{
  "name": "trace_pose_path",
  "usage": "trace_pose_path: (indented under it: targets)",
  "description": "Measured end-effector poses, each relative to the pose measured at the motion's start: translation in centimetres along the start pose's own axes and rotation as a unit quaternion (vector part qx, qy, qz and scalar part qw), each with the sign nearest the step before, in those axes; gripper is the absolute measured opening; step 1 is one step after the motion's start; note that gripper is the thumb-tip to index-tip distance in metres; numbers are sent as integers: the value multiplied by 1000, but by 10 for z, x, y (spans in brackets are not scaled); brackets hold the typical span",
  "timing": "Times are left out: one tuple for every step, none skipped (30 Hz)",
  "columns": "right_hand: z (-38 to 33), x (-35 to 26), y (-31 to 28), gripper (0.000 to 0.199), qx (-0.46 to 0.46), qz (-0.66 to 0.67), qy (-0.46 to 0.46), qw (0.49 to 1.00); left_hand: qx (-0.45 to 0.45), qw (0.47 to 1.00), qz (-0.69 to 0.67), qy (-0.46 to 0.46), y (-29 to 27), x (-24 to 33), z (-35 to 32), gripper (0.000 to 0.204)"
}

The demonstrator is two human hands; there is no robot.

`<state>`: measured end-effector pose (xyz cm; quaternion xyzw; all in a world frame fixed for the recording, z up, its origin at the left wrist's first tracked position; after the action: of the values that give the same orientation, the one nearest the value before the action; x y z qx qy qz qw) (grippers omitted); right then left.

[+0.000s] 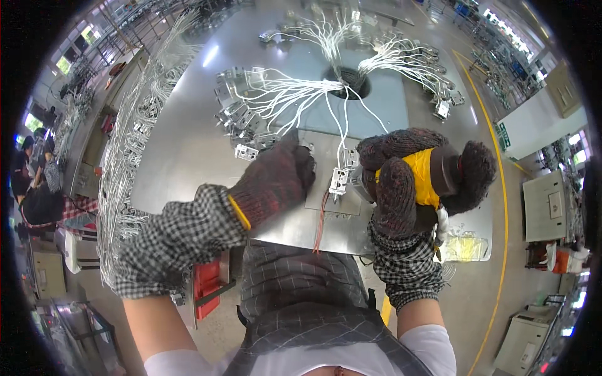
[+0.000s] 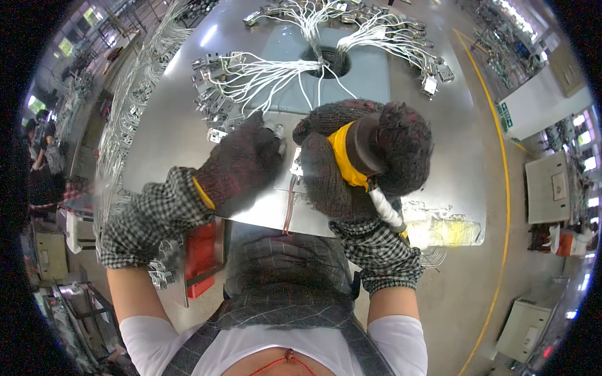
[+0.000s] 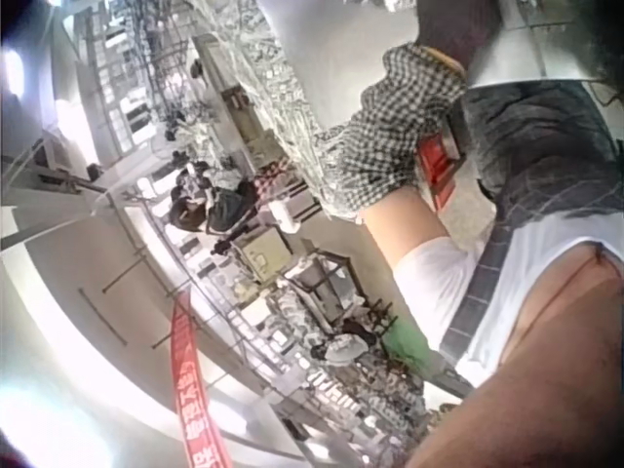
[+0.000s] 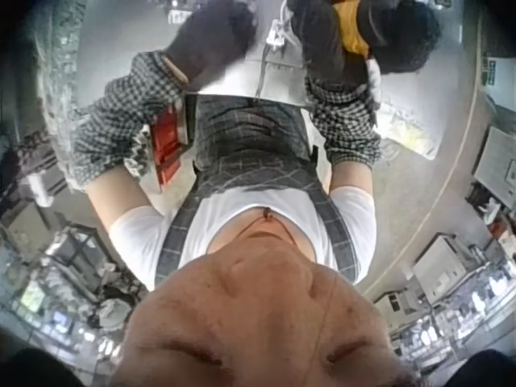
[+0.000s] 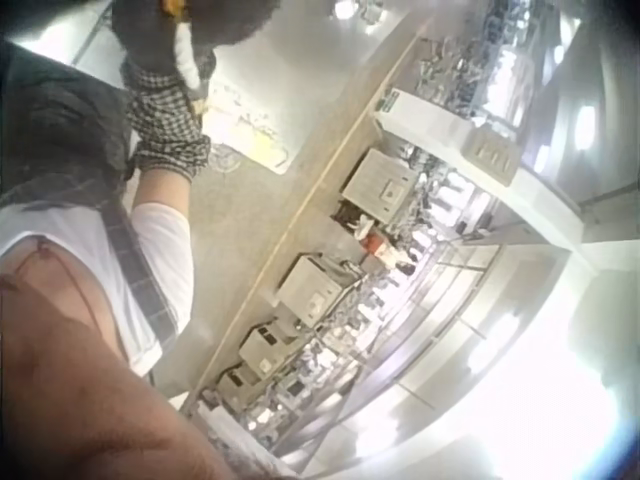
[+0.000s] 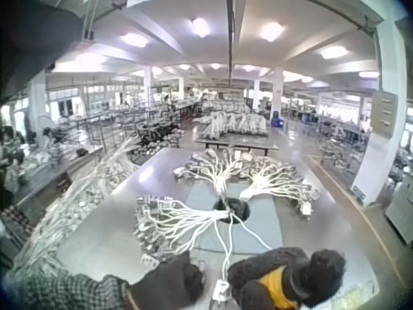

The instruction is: Assembling and crimping wire harnesses using a pneumatic tool on a production line.

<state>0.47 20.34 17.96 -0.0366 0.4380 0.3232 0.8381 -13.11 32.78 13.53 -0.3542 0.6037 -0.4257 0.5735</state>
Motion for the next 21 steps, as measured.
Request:
trace_pose_path:
  targets:
    - [-1,-2,1,85,-15,10,0,1000,6,1000,-31,-5,6,1,4,20]
    - [-1,-2,1,85,-30,19,2,999,40,998,-50,-6,10,-1,7,13]
    - [-1,-3,2,85,-44,28,4,999,12,998,-64,-11,15,-4,8,13]
    - [-1,-4,3,86,-58,38,6,998,-114,992,-5,53,22,-5,10,11]
    - [0,-3,3,86,-66,44,6,997,-177,981,27,80,25,-10,11,10]
    - [0,-3,3,86,-75,50,7,996,-237,964,54,112,27,-12,12,9]
    - [2,-2,5,85,-74,72,-7,995,-112,980,-165,29,21,-18,14,11]
    - [3,-1,5,84,-73,83,-14,994,-66,982,-176,21,17,-20,17,16]
    - [3,-1,4,84,-72,94,-20,993,-12,990,-120,68,11,-18,16,22]
    - [4,0,4,82,-65,86,-17,994,38,991,-93,84,6,-19,18,28]
    - [4,1,3,81,-61,82,-16,995,155,971,-179,-31,0,-17,12,32]
    - [5,2,2,80,-56,78,-14,995,291,916,-245,-129,-6,-18,5,36]
    - [7,5,1,80,-31,117,40,992,319,844,-392,-179,-4,-18,3,41]
    - [9,9,-1,80,-16,144,85,986,292,838,-413,-204,-4,-16,-1,41]
    - [12,10,-2,80,-2,155,93,984,230,776,-531,-250,0,-15,-3,44]
    - [16,11,-4,77,-19,164,80,983,175,696,-635,-284,2,-12,-6,47]
    - [21,11,-6,75,-36,173,68,982,157,762,-575,-252,0,-10,-3,50]
    - [26,11,-8,72,-54,181,57,980,198,794,-542,-192,-6,-8,-1,52]
    - [31,11,-9,70,-73,189,45,978,241,794,-532,-171,-9,-6,5,56]
    - [34,10,-10,69,-71,200,53,976,222,805,-513,-201,-9,-1,14,58]
    - [37,9,-11,67,-93,196,40,975,253,818,-486,-177,-11,5,22,60]
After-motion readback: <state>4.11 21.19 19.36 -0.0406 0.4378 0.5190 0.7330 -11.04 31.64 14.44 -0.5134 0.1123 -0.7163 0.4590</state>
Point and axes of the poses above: each hand's wrist, its own z-axis towards the middle knuckle, its own y-axis out of the palm, x = y × z, the point moved 2 cm from there along z, towards the middle knuckle, and after that the axes turned 11 degrees about y, right-handed, at the moved point
